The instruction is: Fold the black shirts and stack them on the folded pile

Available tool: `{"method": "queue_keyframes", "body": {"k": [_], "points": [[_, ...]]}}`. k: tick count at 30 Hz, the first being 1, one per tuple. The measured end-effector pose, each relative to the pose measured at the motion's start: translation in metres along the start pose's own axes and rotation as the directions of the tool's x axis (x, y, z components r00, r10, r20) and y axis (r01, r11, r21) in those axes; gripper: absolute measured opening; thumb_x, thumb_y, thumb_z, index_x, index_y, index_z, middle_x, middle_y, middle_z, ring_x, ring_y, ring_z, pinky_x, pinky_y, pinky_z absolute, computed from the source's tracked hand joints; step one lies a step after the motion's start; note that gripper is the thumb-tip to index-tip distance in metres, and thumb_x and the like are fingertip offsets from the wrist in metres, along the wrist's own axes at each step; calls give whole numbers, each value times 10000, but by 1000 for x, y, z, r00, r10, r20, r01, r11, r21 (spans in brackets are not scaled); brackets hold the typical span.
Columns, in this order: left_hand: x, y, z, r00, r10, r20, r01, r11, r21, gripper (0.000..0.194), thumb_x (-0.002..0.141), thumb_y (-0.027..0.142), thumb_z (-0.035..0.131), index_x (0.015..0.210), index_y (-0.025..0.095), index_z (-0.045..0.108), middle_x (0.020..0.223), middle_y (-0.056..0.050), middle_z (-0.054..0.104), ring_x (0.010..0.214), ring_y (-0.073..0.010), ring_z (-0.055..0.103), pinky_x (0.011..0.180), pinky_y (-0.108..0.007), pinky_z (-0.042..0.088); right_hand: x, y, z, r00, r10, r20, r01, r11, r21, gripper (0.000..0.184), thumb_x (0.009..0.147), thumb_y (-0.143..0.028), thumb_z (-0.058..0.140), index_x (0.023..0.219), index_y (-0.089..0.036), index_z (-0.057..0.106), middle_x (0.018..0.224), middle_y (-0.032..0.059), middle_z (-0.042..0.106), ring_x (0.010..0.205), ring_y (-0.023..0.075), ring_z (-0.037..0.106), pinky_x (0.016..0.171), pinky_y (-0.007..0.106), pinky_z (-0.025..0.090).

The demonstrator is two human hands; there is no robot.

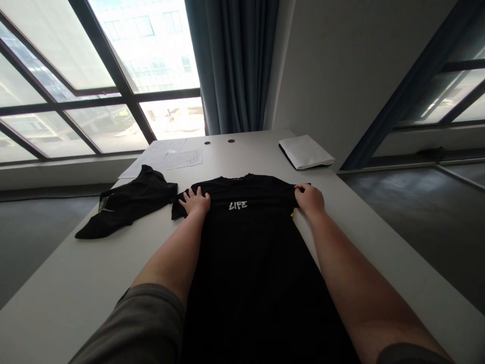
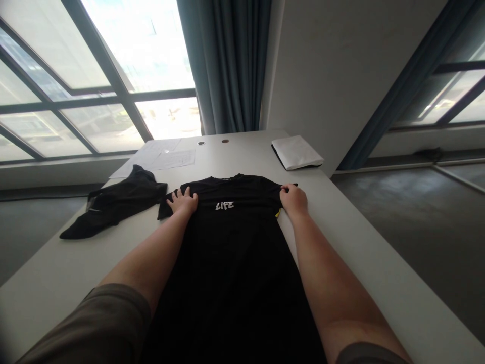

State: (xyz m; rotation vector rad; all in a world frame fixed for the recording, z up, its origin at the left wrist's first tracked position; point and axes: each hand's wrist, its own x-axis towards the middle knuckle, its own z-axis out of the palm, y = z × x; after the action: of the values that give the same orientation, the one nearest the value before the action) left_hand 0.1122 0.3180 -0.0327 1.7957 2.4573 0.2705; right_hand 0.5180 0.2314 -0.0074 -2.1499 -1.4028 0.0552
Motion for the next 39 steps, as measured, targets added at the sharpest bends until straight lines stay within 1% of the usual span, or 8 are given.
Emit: {"method": "queue_keyframes", "body": {"k": [3, 6, 11, 13, 17, 23, 34, 39], "points": [[-1, 0, -1, 1000, 1, -4, -1, 1000, -4, 670, 985, 576, 319, 1598, 325, 416, 1706, -95, 301, 1566, -403, 221, 1225, -682, 160, -4, -22, -7, 983, -171, -60, 171, 985, -2, 458, 951, -281, 436, 1293, -159, 715, 1280, 148, 708, 1178, 319, 635, 1051, 402, 488], [-2, 0, -2, 1000, 3, -2, -3, 1000, -5, 671, 986, 577, 316, 1598, 322, 417, 1706, -95, 300, 1567, -401, 216, 1231, -675, 150, -18, -50, -9, 920, -390, 44, 391, 920, -16, 547, 984, -293, 427, 1497, -165, 564, 1420, 146, 621, 1265, 332, 576, 1108, 421, 454], [-3, 0, -2, 1000, 6, -6, -6, 1000, -12, 673, 984, 578, 316, 1594, 315, 422, 1703, -88, 309, 1562, -407, 218, 1230, -674, 156, -48, -76, 9, 610, -647, 458, 714, 699, 37, 695, 970, -403, 562, 1629, -294, 374, 1499, 97, 578, 1337, 319, 538, 1148, 455, 425], [-2, 0, -2, 1000, 9, -8, -10, 1000, -10, 675, 984, 576, 314, 1594, 310, 422, 1704, -92, 306, 1562, -407, 217, 1232, -672, 152, -54, -74, 22, 571, -612, 547, 718, 696, 29, 720, 970, -475, 577, 1636, -317, 354, 1604, 96, 475, 1446, 335, 453, 1185, 493, 382], [0, -1, 0, 1000, 11, -6, -11, 1000, -5, 679, 983, 578, 318, 1599, 309, 418, 1705, -100, 300, 1566, -398, 213, 1232, -673, 148, -53, -62, 41, 605, -543, 582, 669, 743, -2, 698, 1004, -591, 482, 1642, -353, 327, 1725, 66, 250, 1573, 352, 248, 1263, 548, 227], [3, -3, 6, 1000, 9, -17, -9, 1000, -1, 678, 980, 584, 318, 1600, 326, 414, 1707, -87, 303, 1566, -407, 217, 1229, -685, 147, -41, -53, 52, 725, -448, 523, 551, 833, -51, 768, 1037, -641, 313, 1692, -282, 133, 1724, 104, 243, 1581, 320, 235, 1276, 484, 219], [16, 9, -8, 990, 14, 137, -31, 992, 122, 758, 966, 629, 330, 1644, 288, 326, 1732, -127, 214, 1562, -503, 141, 1185, -771, 79, -51, -57, 51, 723, -413, 554, 565, 814, -131, 738, 1022, -698, 294, 1651, -313, 316, 1731, 81, 229, 1581, 365, 211, 1269, 541, 202], [10, 5, -6, 989, 118, 85, -129, 983, 128, 749, 1006, 585, 283, 1648, 202, 317, 1723, -170, 217, 1584, -423, 151, 1232, -703, 70, -35, -72, 56, 763, -462, 451, 567, 814, -125, 742, 1041, -663, 248, 1615, -220, 406, 1679, 142, 348, 1552, 361, 292, 1247, 505, 264]]}}
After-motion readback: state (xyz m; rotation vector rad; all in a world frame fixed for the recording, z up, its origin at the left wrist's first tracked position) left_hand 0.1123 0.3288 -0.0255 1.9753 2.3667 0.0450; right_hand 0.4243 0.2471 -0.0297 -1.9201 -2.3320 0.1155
